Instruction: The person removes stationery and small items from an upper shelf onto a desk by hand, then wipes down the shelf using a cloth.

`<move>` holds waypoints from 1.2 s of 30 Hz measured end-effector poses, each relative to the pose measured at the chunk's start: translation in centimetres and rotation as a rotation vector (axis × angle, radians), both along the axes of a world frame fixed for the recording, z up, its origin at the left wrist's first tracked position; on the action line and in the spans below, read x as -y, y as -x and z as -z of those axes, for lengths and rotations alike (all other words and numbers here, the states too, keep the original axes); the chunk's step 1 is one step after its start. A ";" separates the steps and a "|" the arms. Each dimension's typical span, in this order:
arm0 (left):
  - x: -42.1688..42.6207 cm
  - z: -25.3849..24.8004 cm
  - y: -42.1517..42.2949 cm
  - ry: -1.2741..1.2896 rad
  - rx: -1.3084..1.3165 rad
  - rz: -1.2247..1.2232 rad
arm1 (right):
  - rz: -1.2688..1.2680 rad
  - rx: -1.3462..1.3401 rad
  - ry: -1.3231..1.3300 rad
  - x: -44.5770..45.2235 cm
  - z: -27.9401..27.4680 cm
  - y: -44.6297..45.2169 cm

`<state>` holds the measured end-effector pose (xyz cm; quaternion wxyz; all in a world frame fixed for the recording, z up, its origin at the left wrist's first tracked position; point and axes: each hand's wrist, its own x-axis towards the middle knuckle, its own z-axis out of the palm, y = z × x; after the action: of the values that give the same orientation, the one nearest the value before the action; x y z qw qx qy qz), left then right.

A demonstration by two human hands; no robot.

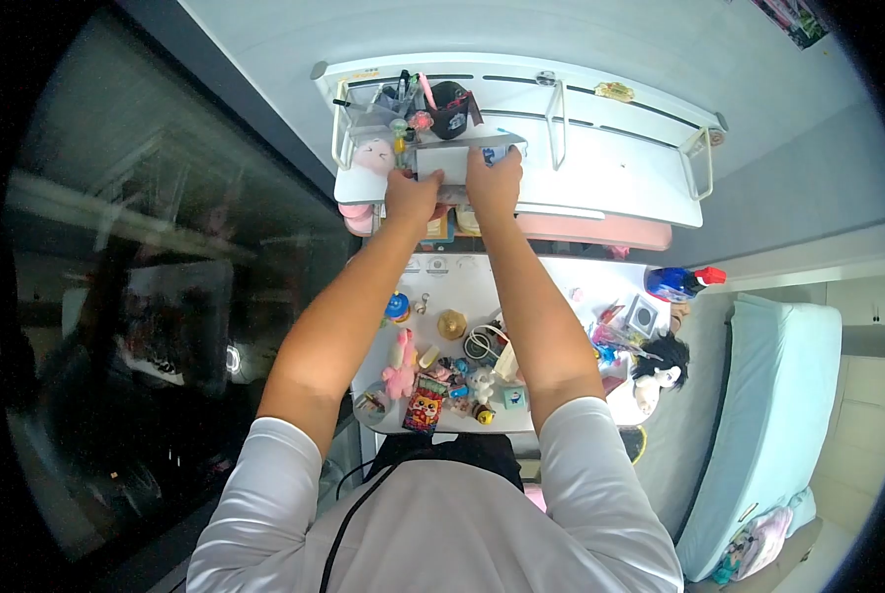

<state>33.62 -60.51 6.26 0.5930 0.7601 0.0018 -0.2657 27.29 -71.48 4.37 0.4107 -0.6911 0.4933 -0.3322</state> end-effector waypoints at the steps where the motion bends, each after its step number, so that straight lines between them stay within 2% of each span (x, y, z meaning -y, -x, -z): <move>1: 0.0 0.0 -0.1 -0.016 -0.006 0.008 | 0.023 -0.050 -0.083 0.1 -0.6 -0.1; 3: 0.3 0.6 -0.5 -0.036 0.010 0.003 | 0.066 -0.152 -0.250 0.2 -2.4 -0.5; 6: 0.5 -0.4 -0.7 -0.080 -0.028 -0.002 | 0.091 -0.160 -0.345 0.8 -3.9 -1.0; 9: 0.6 -1.3 -0.4 -0.130 -0.025 0.002 | 0.062 -0.156 -0.342 2.4 -2.0 -1.2; 11: 0.7 -1.4 -0.3 -0.123 -0.014 0.000 | 0.128 -0.095 -0.320 2.6 -0.9 -1.4; 17: -0.3 -0.9 1.0 -0.042 0.042 0.010 | 0.115 -0.027 -0.261 1.1 -1.6 0.6; 23: -1.7 3.8 2.7 -0.055 0.285 0.044 | 0.134 0.179 -0.267 -0.5 0.5 3.3; 26: -5.4 0.0 7.2 0.009 0.160 0.066 | 0.075 0.299 -0.176 -3.7 -0.5 7.3; 28: -7.4 -1.7 9.2 0.013 0.116 0.058 | 0.066 0.325 -0.253 -5.9 -0.2 9.4; 33: -14.3 -0.6 15.2 0.077 0.025 0.021 | -0.039 0.437 -0.265 -13.2 0.1 15.7; 36: -18.9 1.1 18.9 0.158 -0.096 -0.001 | -0.078 0.343 -0.390 -17.5 0.3 20.1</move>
<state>14.74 -41.58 5.18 0.6504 0.6974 0.0096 -0.3008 7.19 -53.94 4.03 0.6263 -0.5508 0.4443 -0.3271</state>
